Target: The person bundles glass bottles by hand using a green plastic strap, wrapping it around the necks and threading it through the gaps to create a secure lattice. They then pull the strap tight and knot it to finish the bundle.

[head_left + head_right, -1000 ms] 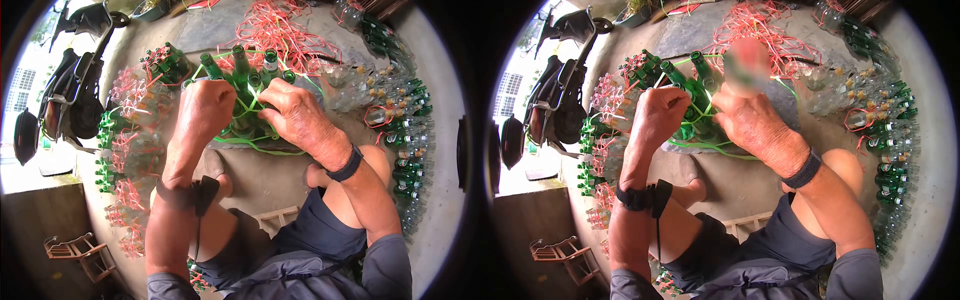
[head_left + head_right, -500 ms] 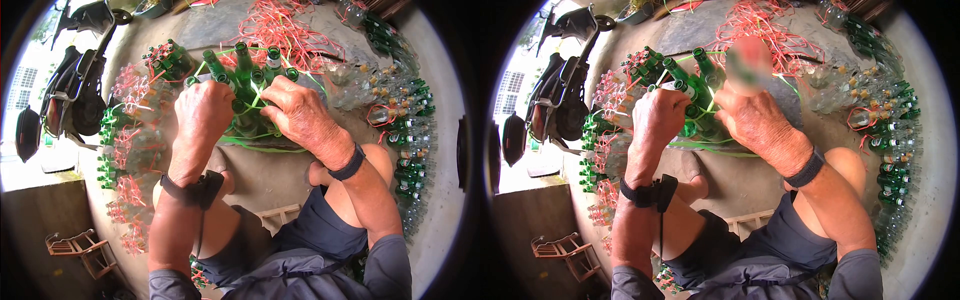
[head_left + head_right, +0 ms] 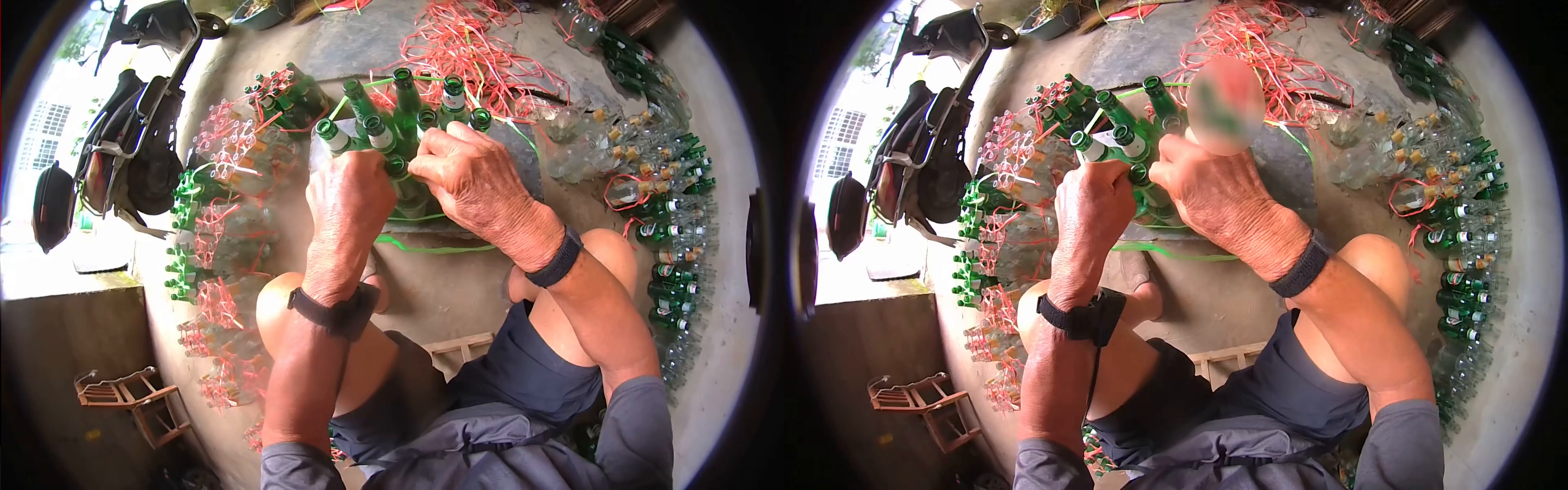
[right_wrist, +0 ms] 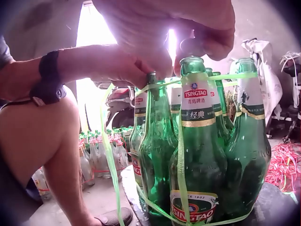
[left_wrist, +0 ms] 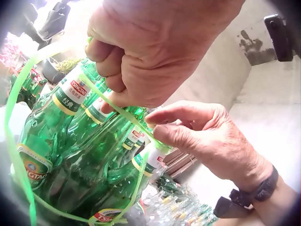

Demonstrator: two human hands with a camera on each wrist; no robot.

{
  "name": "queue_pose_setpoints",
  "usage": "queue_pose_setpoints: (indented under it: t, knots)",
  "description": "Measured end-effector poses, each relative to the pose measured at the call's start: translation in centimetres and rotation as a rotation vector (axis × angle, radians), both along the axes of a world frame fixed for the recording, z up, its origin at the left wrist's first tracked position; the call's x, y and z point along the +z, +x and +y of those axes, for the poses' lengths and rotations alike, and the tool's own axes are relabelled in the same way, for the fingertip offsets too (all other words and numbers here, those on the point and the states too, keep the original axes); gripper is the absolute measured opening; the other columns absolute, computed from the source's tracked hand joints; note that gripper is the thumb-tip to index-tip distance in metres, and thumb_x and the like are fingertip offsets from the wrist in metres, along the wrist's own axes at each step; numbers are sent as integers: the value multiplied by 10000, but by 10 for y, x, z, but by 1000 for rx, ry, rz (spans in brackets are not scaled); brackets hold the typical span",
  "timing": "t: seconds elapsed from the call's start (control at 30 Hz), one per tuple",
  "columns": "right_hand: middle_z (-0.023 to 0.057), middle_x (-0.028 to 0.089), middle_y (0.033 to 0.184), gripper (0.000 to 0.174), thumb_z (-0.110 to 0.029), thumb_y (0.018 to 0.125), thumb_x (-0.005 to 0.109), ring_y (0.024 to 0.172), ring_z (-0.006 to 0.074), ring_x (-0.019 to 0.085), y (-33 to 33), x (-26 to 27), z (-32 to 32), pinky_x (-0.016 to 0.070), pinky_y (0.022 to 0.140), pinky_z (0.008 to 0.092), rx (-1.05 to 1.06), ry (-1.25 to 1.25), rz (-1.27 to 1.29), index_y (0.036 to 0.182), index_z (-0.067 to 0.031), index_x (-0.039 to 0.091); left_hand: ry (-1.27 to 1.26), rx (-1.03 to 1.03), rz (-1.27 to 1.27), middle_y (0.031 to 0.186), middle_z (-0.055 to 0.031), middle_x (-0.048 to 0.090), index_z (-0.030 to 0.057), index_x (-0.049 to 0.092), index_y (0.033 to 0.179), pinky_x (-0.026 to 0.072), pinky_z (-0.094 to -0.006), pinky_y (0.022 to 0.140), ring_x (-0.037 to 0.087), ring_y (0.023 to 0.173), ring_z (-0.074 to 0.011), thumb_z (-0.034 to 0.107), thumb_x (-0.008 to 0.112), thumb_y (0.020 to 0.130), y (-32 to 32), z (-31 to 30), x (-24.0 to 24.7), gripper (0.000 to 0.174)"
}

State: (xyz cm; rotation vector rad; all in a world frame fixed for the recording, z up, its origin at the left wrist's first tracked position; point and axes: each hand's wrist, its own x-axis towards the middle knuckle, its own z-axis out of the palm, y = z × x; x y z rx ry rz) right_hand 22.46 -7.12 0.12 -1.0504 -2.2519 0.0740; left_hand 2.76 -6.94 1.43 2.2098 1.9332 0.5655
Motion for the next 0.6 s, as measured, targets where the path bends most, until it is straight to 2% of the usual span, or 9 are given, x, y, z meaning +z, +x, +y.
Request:
queue_pose_setpoints:
  t: [0.07, 0.13, 0.23, 0.3, 0.33, 0.4, 0.43, 0.5, 0.6]
  knots:
    - [45, 646, 966, 198, -2, 786, 781, 891, 281, 627, -2, -2, 2, 555, 790, 408, 2, 9, -17, 964, -82, 743, -1, 10, -54, 812, -241, 712, 88, 811, 920, 582, -521, 734, 716, 790, -468, 138, 650, 913, -2, -1, -3, 168]
    - [76, 602, 894, 32, -69, 845, 714, 891, 293, 634, -3, -2, 5, 573, 772, 426, -8, 20, 6, 837, -101, 716, 0, 20, -111, 821, -241, 716, 83, 814, 929, 581, -508, 732, 719, 790, -466, 132, 654, 916, -3, -1, -8, 168]
    - [77, 603, 898, 34, -67, 836, 719, 907, 292, 632, -4, -6, 5, 572, 783, 427, -18, 26, 9, 833, -101, 716, 48, 30, -169, 812, -234, 724, 83, 818, 974, 580, -480, 714, 737, 770, -439, 133, 662, 938, -2, -6, -16, 168]
    - [77, 602, 900, 36, -64, 834, 720, 913, 294, 629, -4, -4, 5, 571, 785, 429, -20, 19, 3, 835, -100, 715, 133, 44, -285, 753, -196, 719, 91, 811, 1048, 563, -432, 663, 744, 672, -334, 127, 676, 965, -2, -9, -22, 163]
    - [78, 601, 902, 40, -61, 831, 722, 918, 297, 627, -4, -3, 4, 569, 787, 430, -27, 11, 0, 836, -99, 715, 134, 46, -284, 753, -196, 719, 91, 811, 1048, 563, -432, 663, 744, 672, -334, 127, 676, 965, -2, -11, -22, 163]
    - [79, 600, 904, 45, -56, 827, 724, 919, 300, 625, -4, -3, 4, 567, 788, 432, -28, 2, 7, 833, -99, 710, 79, 70, -348, 671, -135, 672, 110, 799, 1108, 521, -368, 610, 659, 581, -191, 113, 695, 989, -2, -14, -20, 158]
    - [80, 599, 905, 51, -52, 824, 725, 920, 303, 622, -3, -3, 3, 565, 789, 434, -31, -10, 13, 829, -99, 706, 80, 72, -349, 671, -135, 672, 110, 799, 1108, 521, -368, 610, 659, 581, -191, 113, 695, 989, -1, -16, -19, 158]
    - [82, 597, 908, 60, -46, 818, 728, 921, 306, 619, -3, -3, 3, 562, 790, 435, -33, -5, 6, 828, -97, 699, 54, 84, -383, 805, -227, 729, 131, 773, 1100, 549, -516, 683, 731, 803, -450, 126, 693, 995, 1, -19, -17, 133]
    - [86, 594, 913, 76, -36, 809, 733, 920, 310, 612, -3, -3, 3, 556, 794, 439, -33, -6, 0, 831, -94, 689, 79, 101, -433, 794, -224, 725, 127, 770, 1075, 550, -509, 678, 730, 805, -450, 107, 694, 997, 4, -24, -17, 110]
